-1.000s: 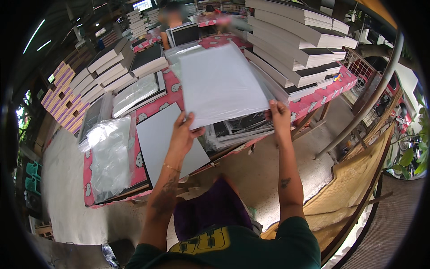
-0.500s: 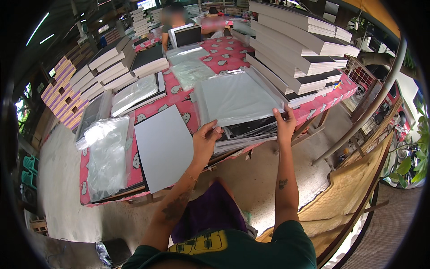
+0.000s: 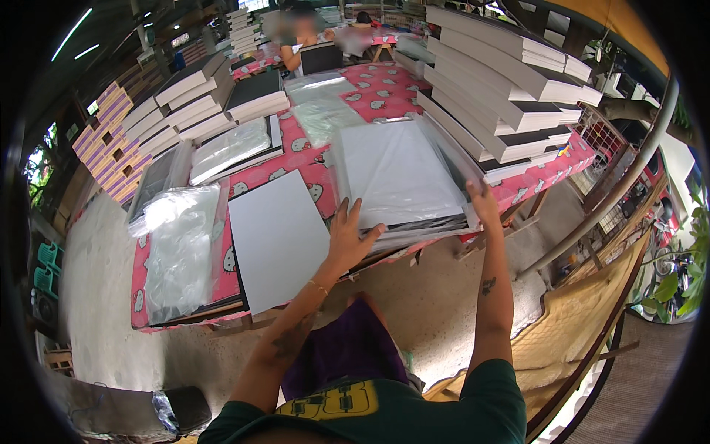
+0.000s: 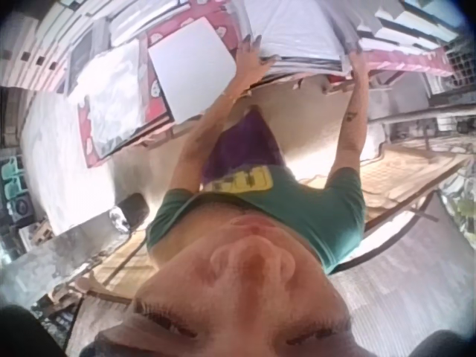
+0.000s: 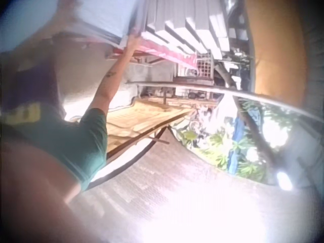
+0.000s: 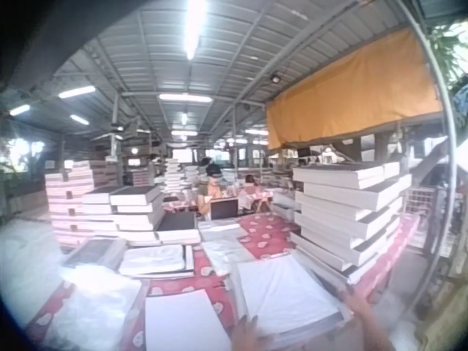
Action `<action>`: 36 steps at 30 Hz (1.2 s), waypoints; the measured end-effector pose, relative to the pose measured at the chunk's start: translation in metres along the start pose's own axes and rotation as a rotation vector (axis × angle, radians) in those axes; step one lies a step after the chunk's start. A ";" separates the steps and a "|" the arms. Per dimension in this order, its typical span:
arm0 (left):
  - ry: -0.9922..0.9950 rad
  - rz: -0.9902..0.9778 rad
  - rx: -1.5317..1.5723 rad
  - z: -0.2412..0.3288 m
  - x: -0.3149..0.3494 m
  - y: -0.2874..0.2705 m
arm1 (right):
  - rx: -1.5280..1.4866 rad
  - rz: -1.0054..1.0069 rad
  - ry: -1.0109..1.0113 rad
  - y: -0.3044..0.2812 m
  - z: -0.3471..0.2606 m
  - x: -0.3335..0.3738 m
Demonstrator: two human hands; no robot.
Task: The person places black albums into plastic sleeves and then stacks the sleeved albums on a table.
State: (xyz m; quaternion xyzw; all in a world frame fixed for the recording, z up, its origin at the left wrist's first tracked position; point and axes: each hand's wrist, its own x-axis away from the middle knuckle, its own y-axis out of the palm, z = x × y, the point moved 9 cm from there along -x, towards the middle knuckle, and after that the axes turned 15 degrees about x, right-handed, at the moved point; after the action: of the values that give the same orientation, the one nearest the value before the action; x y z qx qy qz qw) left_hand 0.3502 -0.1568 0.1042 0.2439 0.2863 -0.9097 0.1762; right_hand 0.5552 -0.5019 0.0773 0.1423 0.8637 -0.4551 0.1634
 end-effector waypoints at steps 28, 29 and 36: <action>-0.523 0.478 -0.841 -0.145 0.181 -0.418 | -0.961 0.162 -0.501 -0.121 -0.295 0.102; -0.457 0.561 -0.835 -0.130 0.176 -0.421 | -1.025 0.194 -0.487 -0.126 -0.300 0.102; -0.297 0.730 -0.710 -0.081 0.156 -0.406 | -1.101 0.218 -0.547 -0.144 -0.310 0.117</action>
State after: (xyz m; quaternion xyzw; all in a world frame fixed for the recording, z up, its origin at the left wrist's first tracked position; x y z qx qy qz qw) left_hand 0.0639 0.1782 0.1376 0.1216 0.4450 -0.6609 0.5919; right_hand 0.3453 -0.3109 0.3015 0.0026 0.8790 0.0562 0.4736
